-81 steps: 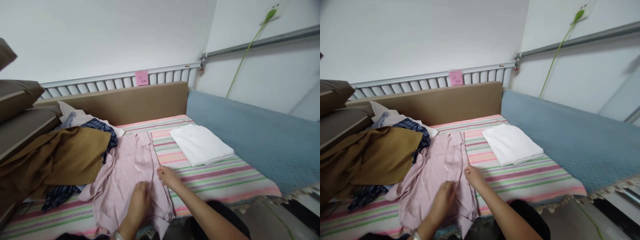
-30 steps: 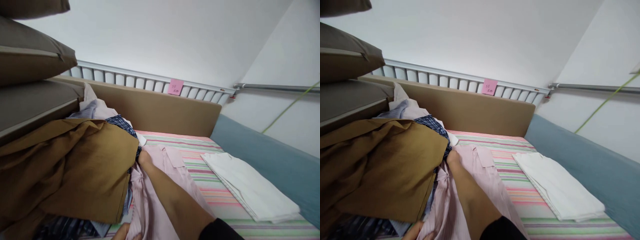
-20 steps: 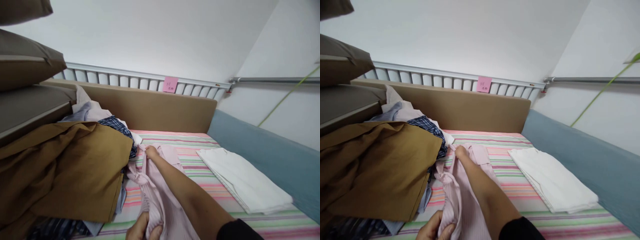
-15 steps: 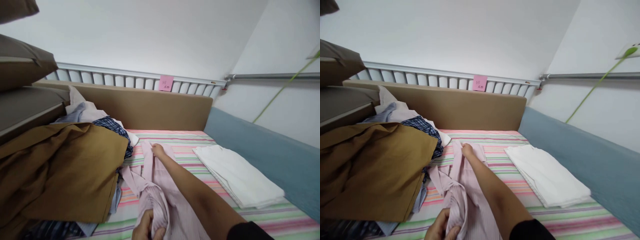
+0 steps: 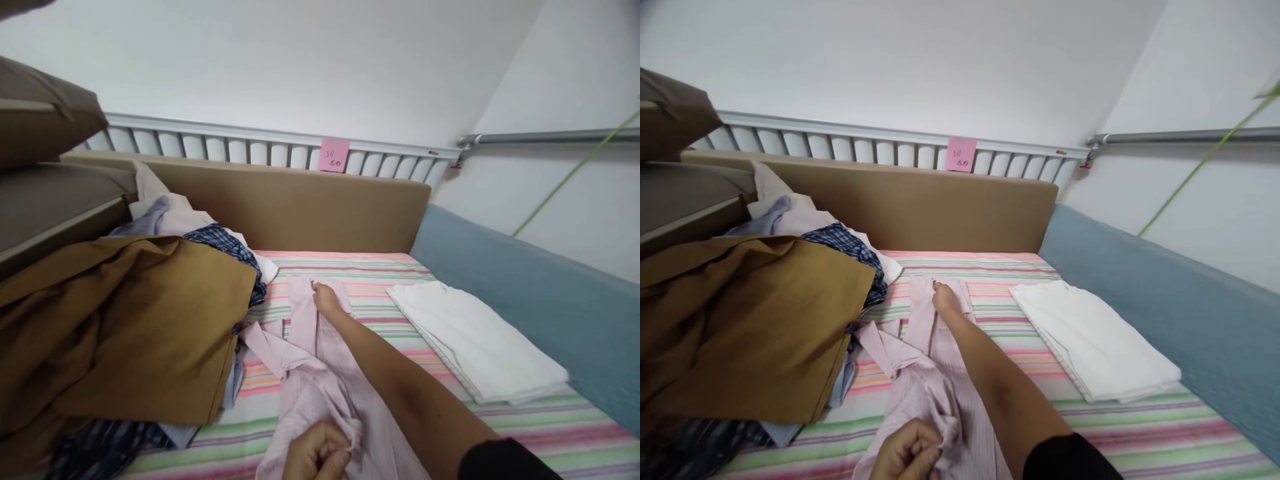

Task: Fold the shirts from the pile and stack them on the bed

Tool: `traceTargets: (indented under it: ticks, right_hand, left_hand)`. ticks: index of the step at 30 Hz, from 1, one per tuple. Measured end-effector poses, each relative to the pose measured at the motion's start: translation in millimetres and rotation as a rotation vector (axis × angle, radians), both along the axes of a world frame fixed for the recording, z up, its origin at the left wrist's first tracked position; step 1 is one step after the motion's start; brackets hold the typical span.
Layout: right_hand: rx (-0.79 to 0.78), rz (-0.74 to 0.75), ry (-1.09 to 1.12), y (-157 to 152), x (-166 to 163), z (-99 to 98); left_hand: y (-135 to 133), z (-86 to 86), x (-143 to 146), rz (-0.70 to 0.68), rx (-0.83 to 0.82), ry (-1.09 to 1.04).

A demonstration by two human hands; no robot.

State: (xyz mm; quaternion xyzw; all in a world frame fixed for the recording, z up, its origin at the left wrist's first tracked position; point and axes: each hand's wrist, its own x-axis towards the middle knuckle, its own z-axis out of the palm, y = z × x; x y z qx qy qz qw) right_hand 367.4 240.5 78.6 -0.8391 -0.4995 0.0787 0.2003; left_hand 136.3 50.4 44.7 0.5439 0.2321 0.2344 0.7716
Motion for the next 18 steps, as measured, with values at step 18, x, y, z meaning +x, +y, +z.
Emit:
traceTargets:
  ticks: [18]
  right_hand:
    - [-0.063,0.407,0.075,-67,-144,45.0]
  left_hand:
    - [14,35.2,-84,0.479,0.576,0.639]
